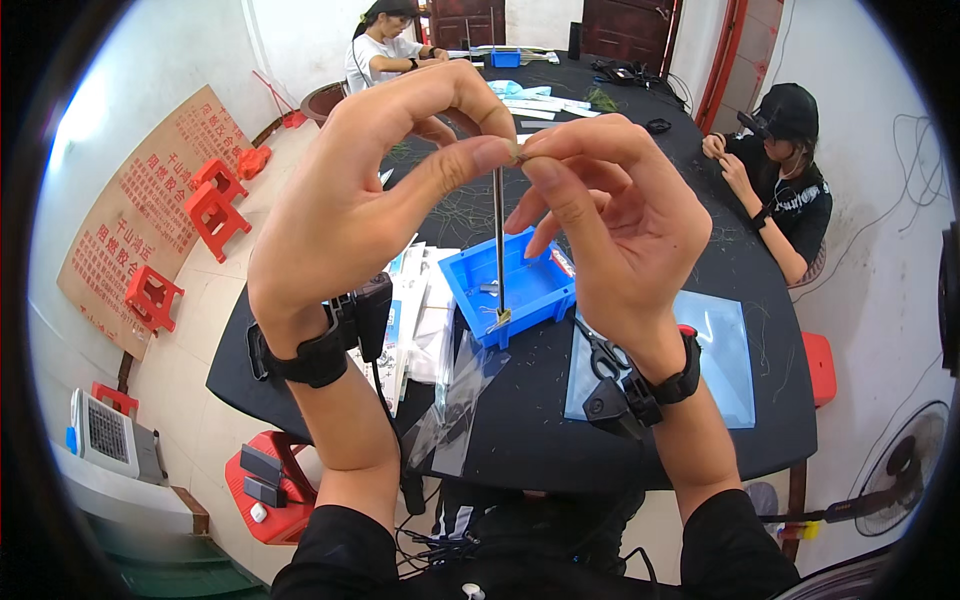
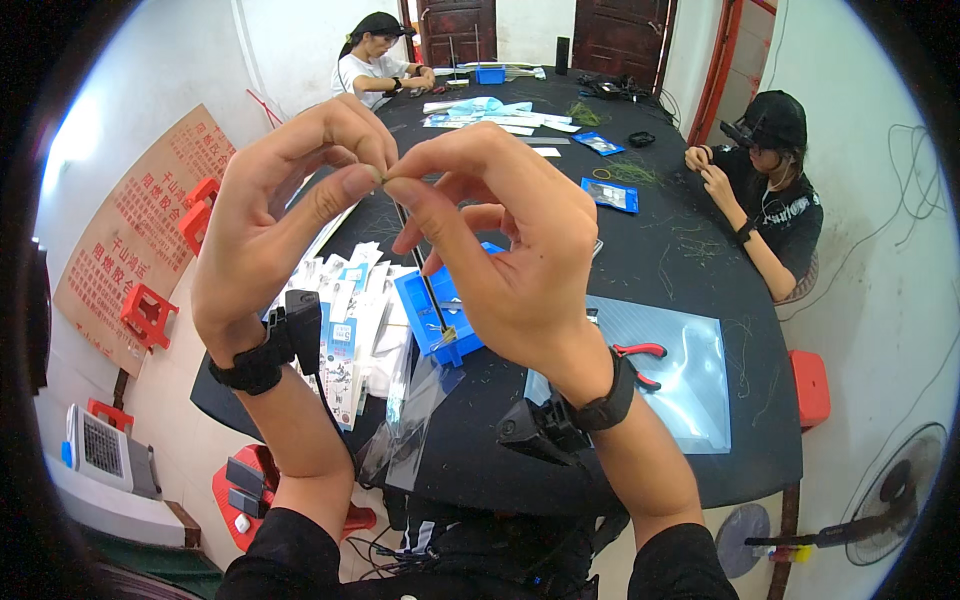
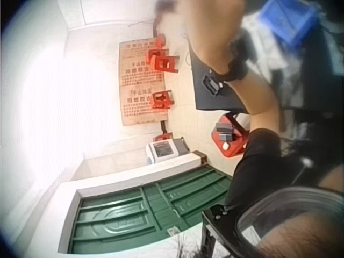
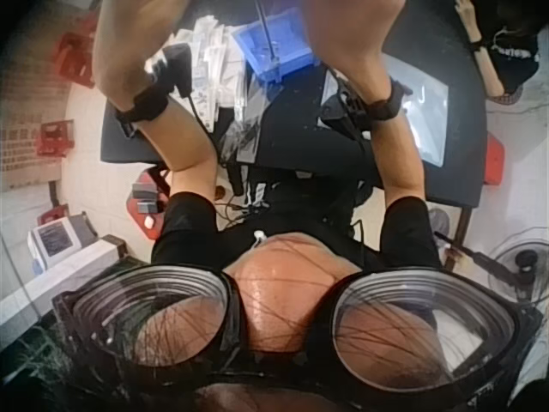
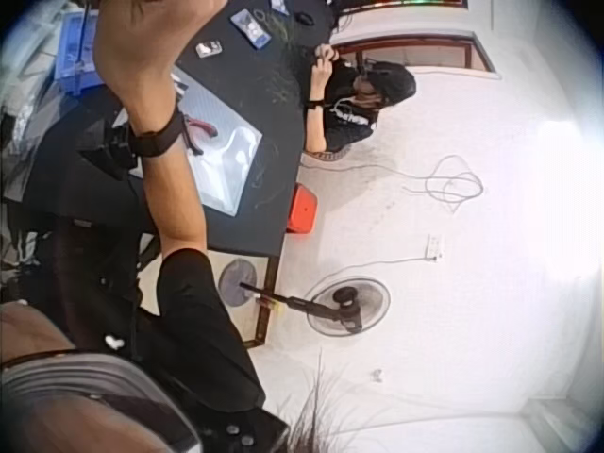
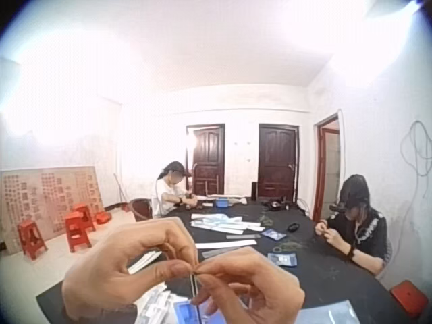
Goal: The person threads a piece of line through a hook's eye and wraps it around the shank before pulling it tight. Then, they use a pair of pliers to trim the excess line from the knot.
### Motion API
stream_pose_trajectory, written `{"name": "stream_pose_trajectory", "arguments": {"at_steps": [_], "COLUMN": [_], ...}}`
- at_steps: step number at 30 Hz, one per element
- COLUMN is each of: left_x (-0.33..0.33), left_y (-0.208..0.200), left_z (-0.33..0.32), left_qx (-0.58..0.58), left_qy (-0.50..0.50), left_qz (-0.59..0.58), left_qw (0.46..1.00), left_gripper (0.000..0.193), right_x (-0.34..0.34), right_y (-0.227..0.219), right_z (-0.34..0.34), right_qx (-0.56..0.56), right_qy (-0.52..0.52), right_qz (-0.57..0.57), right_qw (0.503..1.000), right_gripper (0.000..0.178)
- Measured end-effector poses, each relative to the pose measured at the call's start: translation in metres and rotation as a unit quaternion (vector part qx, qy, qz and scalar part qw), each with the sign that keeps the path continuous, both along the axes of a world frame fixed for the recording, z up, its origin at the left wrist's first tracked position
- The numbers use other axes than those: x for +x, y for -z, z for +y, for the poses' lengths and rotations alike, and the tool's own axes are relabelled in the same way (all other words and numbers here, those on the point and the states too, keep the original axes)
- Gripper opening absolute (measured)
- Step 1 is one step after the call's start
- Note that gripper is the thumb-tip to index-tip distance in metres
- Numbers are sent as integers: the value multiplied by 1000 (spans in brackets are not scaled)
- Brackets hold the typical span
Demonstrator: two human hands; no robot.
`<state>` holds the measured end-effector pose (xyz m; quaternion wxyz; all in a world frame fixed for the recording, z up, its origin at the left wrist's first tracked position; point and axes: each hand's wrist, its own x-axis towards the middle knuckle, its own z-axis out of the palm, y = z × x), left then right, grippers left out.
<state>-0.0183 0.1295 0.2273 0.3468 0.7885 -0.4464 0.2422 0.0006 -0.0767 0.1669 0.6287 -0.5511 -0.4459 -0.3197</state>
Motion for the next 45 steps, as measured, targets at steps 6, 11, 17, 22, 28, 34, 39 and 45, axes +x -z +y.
{"name": "stream_pose_trajectory", "arguments": {"at_steps": [6, 11, 17, 22, 28, 34, 39, 45], "left_x": [-1, -2, -1, 1, 4, 4, 2, 1], "left_y": [-1, 1, 0, 0, 3, 0, -1, 0], "left_z": [0, -1, 0, 3, 3, 0, -2, -2], "left_qx": [3, -10, -18, -42, -69, -43, -24, -24], "left_qy": [-6, -36, -68, -40, -18, -45, -63, -60], "left_qz": [1, -3, 23, 65, 93, 16, -25, -29], "left_qw": [1000, 999, 997, 996, 993, 998, 997, 997], "left_gripper": [15, 13, 10, 9, 8, 5, 5, 6], "right_x": [1, -3, 4, 5, 2, 4, 4, 5], "right_y": [-2, -2, 2, 6, 6, 1, 2, 1], "right_z": [-1, -5, 5, 8, 8, 5, 5, 4], "right_qx": [-9, -45, -43, -53, -8, 18, 34, 24], "right_qy": [2, 52, 79, 53, -57, -110, -139, -142], "right_qz": [5, 41, 54, 85, 160, 221, 232, 235], "right_qw": [1000, 997, 994, 994, 985, 969, 962, 961], "right_gripper": [12, 16, 27, 28, 19, 24, 24, 23]}}
